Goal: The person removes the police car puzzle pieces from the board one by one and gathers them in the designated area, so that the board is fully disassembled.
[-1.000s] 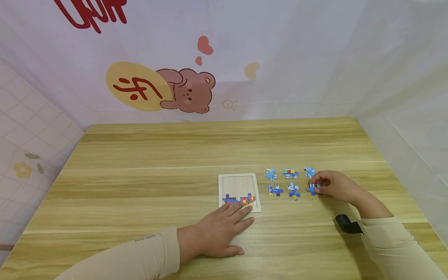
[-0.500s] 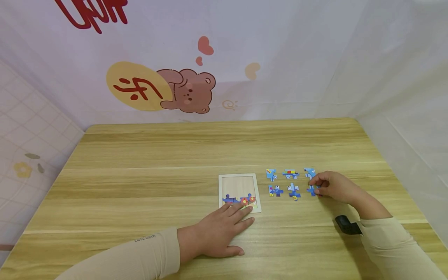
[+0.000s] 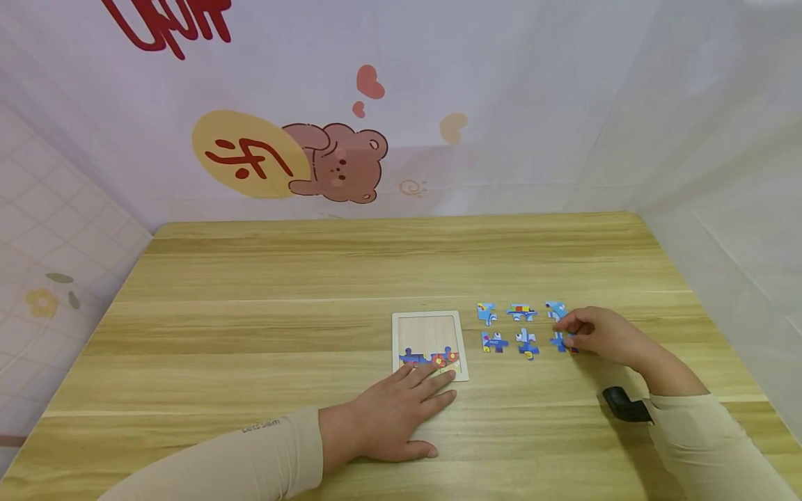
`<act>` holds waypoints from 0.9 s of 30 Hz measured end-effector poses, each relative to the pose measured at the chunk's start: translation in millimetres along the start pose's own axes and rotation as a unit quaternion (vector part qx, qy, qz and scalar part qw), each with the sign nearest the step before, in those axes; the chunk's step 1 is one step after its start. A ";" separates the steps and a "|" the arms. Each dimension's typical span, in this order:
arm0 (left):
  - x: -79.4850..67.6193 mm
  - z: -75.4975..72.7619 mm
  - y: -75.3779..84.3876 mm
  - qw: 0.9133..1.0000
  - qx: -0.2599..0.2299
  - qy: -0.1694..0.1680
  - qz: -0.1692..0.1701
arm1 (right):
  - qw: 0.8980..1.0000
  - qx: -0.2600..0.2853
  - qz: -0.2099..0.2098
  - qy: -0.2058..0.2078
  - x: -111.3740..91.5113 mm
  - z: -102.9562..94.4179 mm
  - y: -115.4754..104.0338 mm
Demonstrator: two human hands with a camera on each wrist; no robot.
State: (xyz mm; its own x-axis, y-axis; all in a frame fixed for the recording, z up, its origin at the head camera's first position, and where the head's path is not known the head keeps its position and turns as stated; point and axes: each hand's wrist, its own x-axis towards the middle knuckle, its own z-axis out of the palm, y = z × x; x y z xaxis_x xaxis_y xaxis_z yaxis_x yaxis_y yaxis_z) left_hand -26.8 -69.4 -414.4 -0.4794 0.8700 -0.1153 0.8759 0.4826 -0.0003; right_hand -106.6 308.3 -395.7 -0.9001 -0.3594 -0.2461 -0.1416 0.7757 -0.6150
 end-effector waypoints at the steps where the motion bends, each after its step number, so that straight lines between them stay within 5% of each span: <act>1: 0.2 -0.1 0.0 1.000 0.000 0.000 0.001 | 1.000 -0.004 0.000 0.004 -0.7 -0.3 -0.9; 11: 2.0 1.3 1.0 1.000 0.006 -0.005 0.000 | 0.999 -0.016 -0.022 0.026 -1.6 -1.2 -28.3; 27: 1.2 -1.5 2.3 1.000 0.007 -0.025 0.005 | 0.995 0.009 -0.095 -0.006 23.0 14.6 -75.8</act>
State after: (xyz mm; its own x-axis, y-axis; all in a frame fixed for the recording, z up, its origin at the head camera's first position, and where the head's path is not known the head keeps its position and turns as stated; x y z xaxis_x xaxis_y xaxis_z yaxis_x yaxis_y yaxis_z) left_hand -25.4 -67.1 -413.1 -0.4667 0.8689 -0.1650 0.8819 0.4714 -0.0119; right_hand -110.6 233.6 -365.7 -0.8525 -0.5056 -0.1322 -0.3024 0.6836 -0.6642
